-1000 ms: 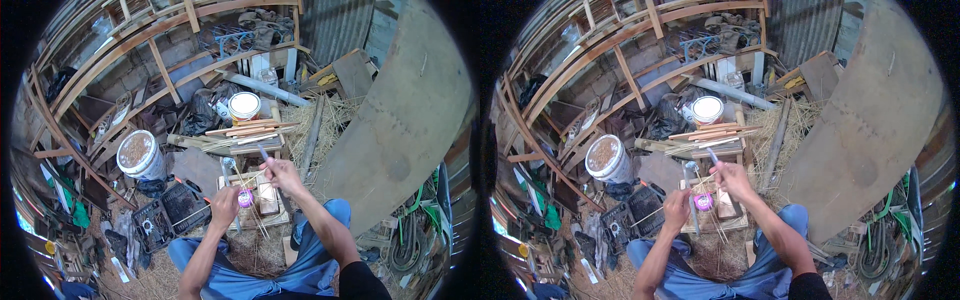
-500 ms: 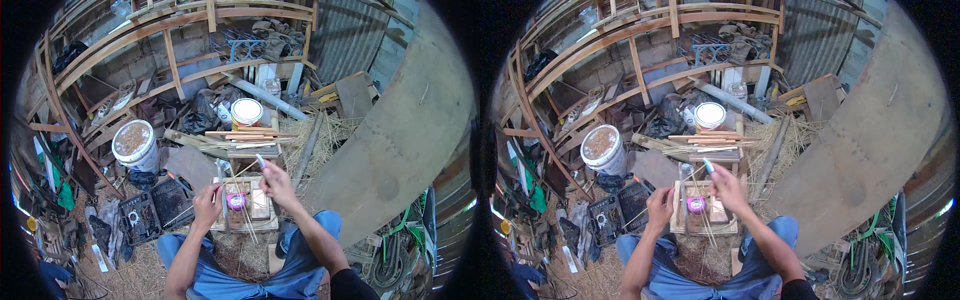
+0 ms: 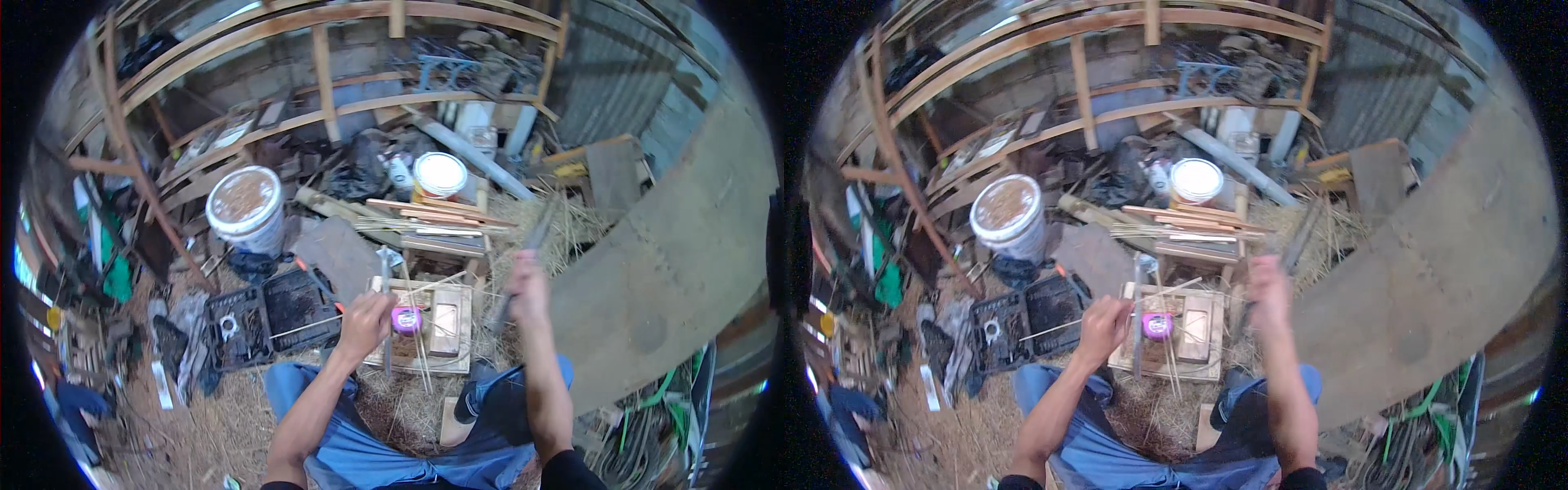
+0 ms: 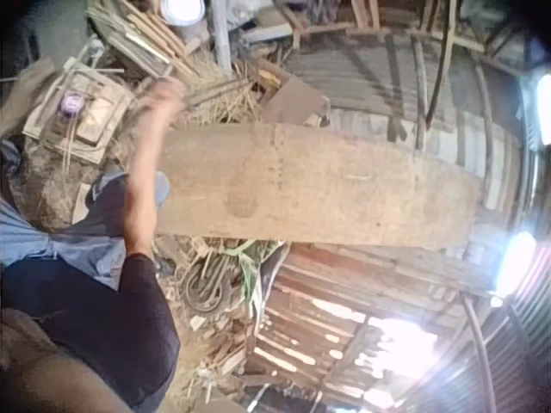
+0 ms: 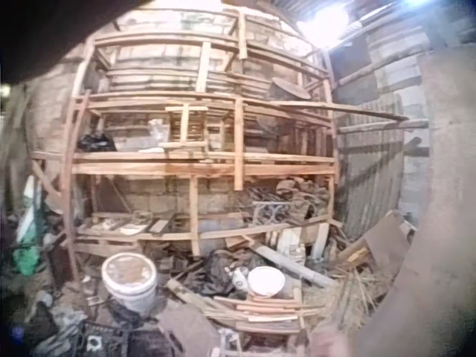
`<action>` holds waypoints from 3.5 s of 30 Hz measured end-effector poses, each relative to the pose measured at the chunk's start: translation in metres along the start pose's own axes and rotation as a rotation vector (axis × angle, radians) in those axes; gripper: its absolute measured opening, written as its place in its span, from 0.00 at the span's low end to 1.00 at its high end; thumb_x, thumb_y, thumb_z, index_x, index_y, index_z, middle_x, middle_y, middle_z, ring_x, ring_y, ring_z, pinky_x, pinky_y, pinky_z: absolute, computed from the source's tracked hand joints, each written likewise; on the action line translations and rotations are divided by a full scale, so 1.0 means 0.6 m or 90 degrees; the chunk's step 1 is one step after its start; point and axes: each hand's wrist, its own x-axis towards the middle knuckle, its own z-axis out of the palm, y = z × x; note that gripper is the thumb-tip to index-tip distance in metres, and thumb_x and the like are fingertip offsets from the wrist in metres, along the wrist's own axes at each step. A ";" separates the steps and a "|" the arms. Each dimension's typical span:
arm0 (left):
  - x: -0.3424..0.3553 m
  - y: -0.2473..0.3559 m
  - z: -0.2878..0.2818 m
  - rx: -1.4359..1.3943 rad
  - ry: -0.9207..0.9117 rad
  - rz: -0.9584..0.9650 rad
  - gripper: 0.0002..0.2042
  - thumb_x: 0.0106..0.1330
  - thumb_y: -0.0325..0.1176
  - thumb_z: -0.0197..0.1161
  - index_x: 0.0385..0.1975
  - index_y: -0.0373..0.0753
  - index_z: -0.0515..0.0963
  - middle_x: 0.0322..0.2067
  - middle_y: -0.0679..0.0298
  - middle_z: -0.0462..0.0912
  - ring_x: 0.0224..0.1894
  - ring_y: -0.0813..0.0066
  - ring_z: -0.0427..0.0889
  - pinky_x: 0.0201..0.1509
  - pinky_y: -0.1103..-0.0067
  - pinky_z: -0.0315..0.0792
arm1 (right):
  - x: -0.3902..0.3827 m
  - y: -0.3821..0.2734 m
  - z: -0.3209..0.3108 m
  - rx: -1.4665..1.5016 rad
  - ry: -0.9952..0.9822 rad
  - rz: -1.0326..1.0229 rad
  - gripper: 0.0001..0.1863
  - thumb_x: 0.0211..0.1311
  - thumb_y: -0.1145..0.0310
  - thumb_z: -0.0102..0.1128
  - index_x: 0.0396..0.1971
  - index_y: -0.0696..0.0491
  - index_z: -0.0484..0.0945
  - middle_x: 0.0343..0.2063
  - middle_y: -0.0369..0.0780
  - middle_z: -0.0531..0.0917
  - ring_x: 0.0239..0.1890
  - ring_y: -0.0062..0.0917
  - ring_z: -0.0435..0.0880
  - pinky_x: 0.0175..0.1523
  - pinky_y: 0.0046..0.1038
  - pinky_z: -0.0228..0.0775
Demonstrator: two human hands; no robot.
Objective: The person assembles a kite frame by hand, tying thin bamboo sticks together with pink string and using a small knife to trim the ends.
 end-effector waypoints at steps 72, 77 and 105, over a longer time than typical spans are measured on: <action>0.037 0.018 0.059 -0.102 -0.095 -0.003 0.04 0.63 0.28 0.56 0.32 0.36 0.77 0.22 0.61 0.79 0.26 0.65 0.76 0.38 0.74 0.66 | -0.059 0.073 0.098 -0.225 -0.336 0.163 0.18 0.71 0.62 0.41 0.55 0.54 0.65 0.20 0.29 0.66 0.17 0.11 0.61 0.19 0.15 0.53; 0.029 0.006 0.045 0.015 -0.071 0.003 0.06 0.52 0.24 0.60 0.29 0.41 0.80 0.26 0.65 0.82 0.39 0.68 0.77 0.50 0.63 0.55 | -0.043 0.047 0.067 -0.333 -0.275 0.073 0.15 0.71 0.63 0.43 0.36 0.57 0.77 0.17 0.29 0.69 0.15 0.11 0.63 0.18 0.15 0.55; -0.008 -0.043 0.122 -0.811 0.001 -0.605 0.06 0.63 0.30 0.61 0.37 0.37 0.76 0.33 0.66 0.80 0.37 0.80 0.77 0.43 0.82 0.70 | -0.065 0.130 0.083 -0.610 -0.286 -0.088 0.12 0.59 0.66 0.61 0.39 0.57 0.79 0.30 0.36 0.82 0.36 0.18 0.76 0.45 0.24 0.66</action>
